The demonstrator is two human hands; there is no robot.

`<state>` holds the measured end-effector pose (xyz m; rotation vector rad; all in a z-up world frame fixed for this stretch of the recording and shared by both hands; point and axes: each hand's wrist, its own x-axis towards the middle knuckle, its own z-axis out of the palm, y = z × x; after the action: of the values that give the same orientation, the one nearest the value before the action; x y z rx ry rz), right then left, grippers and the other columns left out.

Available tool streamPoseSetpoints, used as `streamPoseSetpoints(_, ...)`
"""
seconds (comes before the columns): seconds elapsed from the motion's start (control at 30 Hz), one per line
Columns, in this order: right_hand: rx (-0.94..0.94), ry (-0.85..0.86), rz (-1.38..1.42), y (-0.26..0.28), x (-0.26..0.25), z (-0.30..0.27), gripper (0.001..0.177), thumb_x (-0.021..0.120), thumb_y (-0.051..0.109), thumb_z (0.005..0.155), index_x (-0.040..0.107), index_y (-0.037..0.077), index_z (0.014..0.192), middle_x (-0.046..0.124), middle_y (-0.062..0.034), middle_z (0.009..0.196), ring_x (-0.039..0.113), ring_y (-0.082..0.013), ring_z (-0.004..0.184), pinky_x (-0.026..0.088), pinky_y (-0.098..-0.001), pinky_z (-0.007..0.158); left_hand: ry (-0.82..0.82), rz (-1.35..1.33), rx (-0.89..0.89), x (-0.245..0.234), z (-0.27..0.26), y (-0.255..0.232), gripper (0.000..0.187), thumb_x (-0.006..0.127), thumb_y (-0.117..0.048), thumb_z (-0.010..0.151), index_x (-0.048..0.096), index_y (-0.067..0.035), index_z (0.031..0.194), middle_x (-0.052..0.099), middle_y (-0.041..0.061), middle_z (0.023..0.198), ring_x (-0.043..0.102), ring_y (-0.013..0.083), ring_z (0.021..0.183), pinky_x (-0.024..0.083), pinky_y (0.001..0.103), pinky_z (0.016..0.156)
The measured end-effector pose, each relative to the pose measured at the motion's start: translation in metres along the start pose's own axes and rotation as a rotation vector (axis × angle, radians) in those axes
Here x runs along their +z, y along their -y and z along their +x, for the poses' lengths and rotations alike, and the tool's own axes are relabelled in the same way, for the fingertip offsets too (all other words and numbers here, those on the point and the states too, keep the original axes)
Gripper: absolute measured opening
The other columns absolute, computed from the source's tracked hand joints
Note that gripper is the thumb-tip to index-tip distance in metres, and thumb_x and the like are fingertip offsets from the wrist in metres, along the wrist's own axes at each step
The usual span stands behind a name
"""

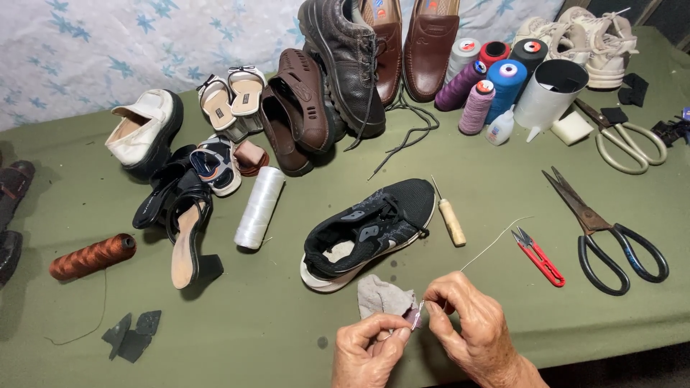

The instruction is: Manually stitching the sole of a sneaker using an awl and thread on a repair bench.

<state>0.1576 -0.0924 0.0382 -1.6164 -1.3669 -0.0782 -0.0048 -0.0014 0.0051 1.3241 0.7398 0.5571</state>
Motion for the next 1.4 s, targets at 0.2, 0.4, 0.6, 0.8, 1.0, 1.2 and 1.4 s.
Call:
streamPoseSetpoints(0.2, 0.002, 0.001, 0.02, -0.001, -0.001, 0.001, 0.009, 0.054, 0.009, 0.097, 0.058, 0.007, 0.089, 0.062, -0.0026, 0.084, 0.056, -0.0165, 0.069, 0.048, -0.0259, 0.059, 0.052, -0.038, -0.009, -0.001, -0.001, -0.004, 0.014, 0.078, -0.01, 0.088, 0.083, 0.001, 0.082, 0.042, -0.005, 0.056, 0.027, 0.0059, 0.052, 0.021, 0.024, 0.051)
streamPoseSetpoints(0.4, 0.023, -0.014, -0.006, -0.002, -0.001, 0.0, 0.008, 0.055, 0.008, 0.096, 0.058, 0.008, 0.088, 0.061, -0.0014, 0.083, 0.051, -0.0154, 0.065, 0.045, -0.0255, 0.059, 0.067, -0.032, -0.044, -0.001, -0.002, -0.005, 0.013, 0.075, -0.009, 0.088, 0.082, 0.001, 0.082, 0.04, -0.005, 0.053, 0.027, 0.005, 0.051, 0.02, 0.022, 0.051)
streamPoseSetpoints(0.6, 0.052, -0.008, -0.011, -0.005, -0.001, -0.002, 0.009, 0.055, 0.01, 0.097, 0.058, 0.01, 0.088, 0.06, -0.0008, 0.083, 0.05, -0.0146, 0.063, 0.044, -0.0256, 0.059, 0.055, -0.017, -0.026, -0.001, -0.001, -0.001, 0.01, 0.076, -0.005, 0.087, 0.081, 0.0, 0.079, 0.039, -0.005, 0.053, 0.027, 0.0058, 0.051, 0.022, 0.023, 0.051)
streamPoseSetpoints(0.8, 0.075, -0.037, 0.028, -0.008, 0.0, -0.004, 0.007, 0.055, 0.002, 0.094, 0.06, 0.007, 0.092, 0.06, -0.0018, 0.083, 0.052, -0.015, 0.067, 0.044, -0.0259, 0.061, -0.022, -0.055, -0.048, -0.005, 0.007, 0.008, 0.01, 0.079, -0.008, 0.085, 0.084, -0.001, 0.08, 0.045, -0.005, 0.056, 0.035, 0.0057, 0.053, 0.026, 0.022, 0.053)
streamPoseSetpoints(1.0, 0.011, -0.016, 0.058, -0.006, 0.005, -0.01, 0.015, 0.059, 0.019, 0.098, 0.061, 0.004, 0.1, 0.064, -0.0088, 0.095, 0.064, -0.0221, 0.084, 0.052, -0.03, 0.078, -0.077, -0.395, -0.073, -0.002, 0.02, 0.015, 0.018, 0.074, -0.01, 0.089, 0.073, 0.008, 0.088, 0.045, 0.004, 0.05, 0.034, 0.0096, 0.044, 0.025, 0.025, 0.043)
streamPoseSetpoints(1.2, -0.048, 0.34, 0.358, -0.011, 0.01, -0.009, 0.037, 0.051, 0.026, 0.106, 0.055, 0.002, 0.133, 0.067, -0.0097, 0.112, 0.061, -0.0283, 0.099, 0.048, -0.0441, 0.098, -0.044, -0.643, -0.178, -0.006, 0.026, 0.017, 0.015, 0.074, -0.012, 0.091, 0.068, 0.0, 0.099, 0.061, 0.013, 0.065, 0.048, 0.0112, 0.045, 0.03, 0.022, 0.04)
streamPoseSetpoints(1.4, 0.249, 0.542, 0.415, -0.053, -0.009, -0.021, 0.015, 0.066, 0.021, 0.098, 0.075, 0.012, 0.09, 0.073, 0.002, 0.078, 0.064, -0.0124, 0.064, 0.051, -0.0265, 0.062, -0.043, -0.721, -0.153, -0.032, 0.031, 0.02, 0.011, 0.072, -0.01, 0.092, 0.066, 0.0, 0.095, 0.061, 0.015, 0.069, 0.039, 0.0095, 0.043, 0.023, 0.023, 0.04)
